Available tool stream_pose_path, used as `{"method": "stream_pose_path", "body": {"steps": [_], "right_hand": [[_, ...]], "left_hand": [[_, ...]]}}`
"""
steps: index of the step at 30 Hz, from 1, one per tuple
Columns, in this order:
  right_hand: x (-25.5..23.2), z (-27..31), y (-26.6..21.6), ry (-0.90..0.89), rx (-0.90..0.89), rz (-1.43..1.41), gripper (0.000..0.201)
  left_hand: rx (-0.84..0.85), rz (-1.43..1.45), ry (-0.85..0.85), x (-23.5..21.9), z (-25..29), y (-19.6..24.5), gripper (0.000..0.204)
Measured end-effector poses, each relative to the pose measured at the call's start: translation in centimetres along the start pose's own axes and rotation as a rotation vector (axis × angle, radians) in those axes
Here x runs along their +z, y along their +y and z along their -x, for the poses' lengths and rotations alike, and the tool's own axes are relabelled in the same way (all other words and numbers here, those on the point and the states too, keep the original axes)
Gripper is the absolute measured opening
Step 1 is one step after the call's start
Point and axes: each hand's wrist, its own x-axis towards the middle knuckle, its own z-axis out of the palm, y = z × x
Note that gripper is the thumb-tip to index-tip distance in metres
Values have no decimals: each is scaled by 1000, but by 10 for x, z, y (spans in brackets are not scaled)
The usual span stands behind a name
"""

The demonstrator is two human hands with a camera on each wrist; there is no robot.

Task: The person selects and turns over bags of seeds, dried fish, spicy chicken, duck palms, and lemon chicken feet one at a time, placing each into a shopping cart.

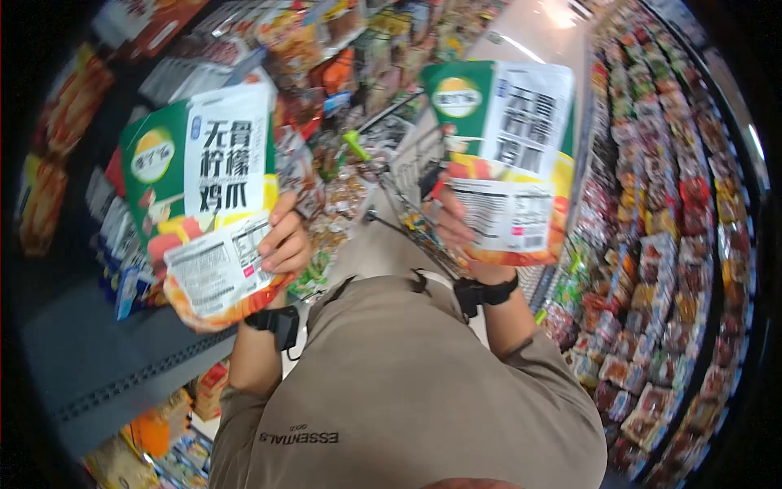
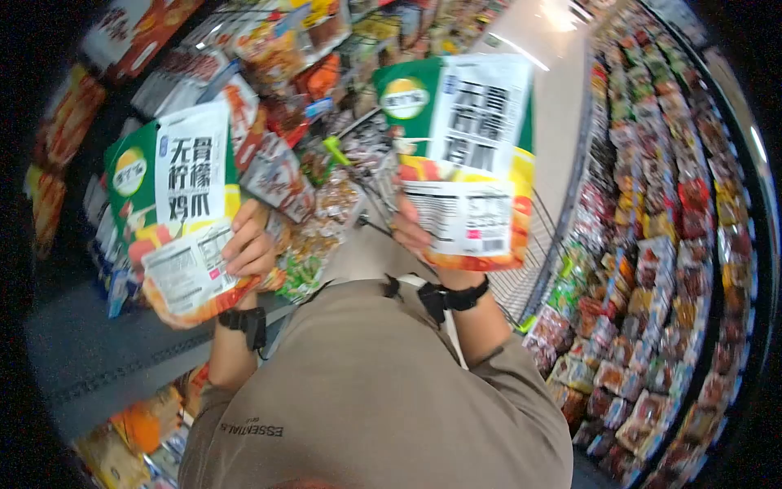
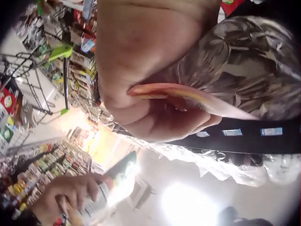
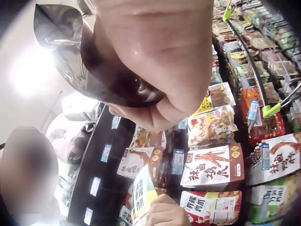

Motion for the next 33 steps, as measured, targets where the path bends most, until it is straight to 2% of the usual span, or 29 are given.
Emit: {"method": "stream_pose_path", "body": {"steps": [1,2,6,7,8,10,14,17,18,19,21,23,26,29,30,31,33], "right_hand": [[-1,-2,-2,-10,31,-24,82],[5,-7,-6,-67,55,53,67],[10,0,-5,-72,39,108,75],[9,-1,-5,-69,35,111,75],[8,-1,-4,-67,40,107,75],[10,-2,-3,-67,50,102,76],[14,-5,-1,-67,27,126,70],[9,-11,5,-39,-68,300,65],[1,-17,18,-45,-46,278,65],[-6,-20,28,172,-177,487,56],[-1,-43,39,374,-327,1174,43],[-24,-49,46,444,-228,1472,42],[-36,-45,58,470,-295,1432,40],[-50,-35,68,531,-255,1335,40],[-46,-30,67,499,-202,1470,44],[-63,-26,70,461,-155,1461,48],[-43,-19,75,530,-223,1638,46]], "left_hand": [[18,-123,74,-1,3,2,34],[14,-196,101,-10,9,10,39],[97,-506,335,-2,46,11,46],[169,-548,481,-20,69,23,53],[167,-546,479,-18,62,22,53],[355,-806,798,-9,41,17,50],[393,-1010,824,-3,30,5,45],[385,-921,866,-6,27,-7,42],[403,-926,892,-5,25,-11,42],[382,-898,848,-6,18,-16,43],[311,-891,768,-9,11,-17,44],[339,-795,781,-11,2,-25,47],[280,-745,759,-24,6,-14,53],[259,-734,730,-30,6,-20,58],[212,-825,739,-40,8,-24,60],[114,-954,703,-46,11,-27,55],[80,-974,845,-34,-2,-39,49]]}}
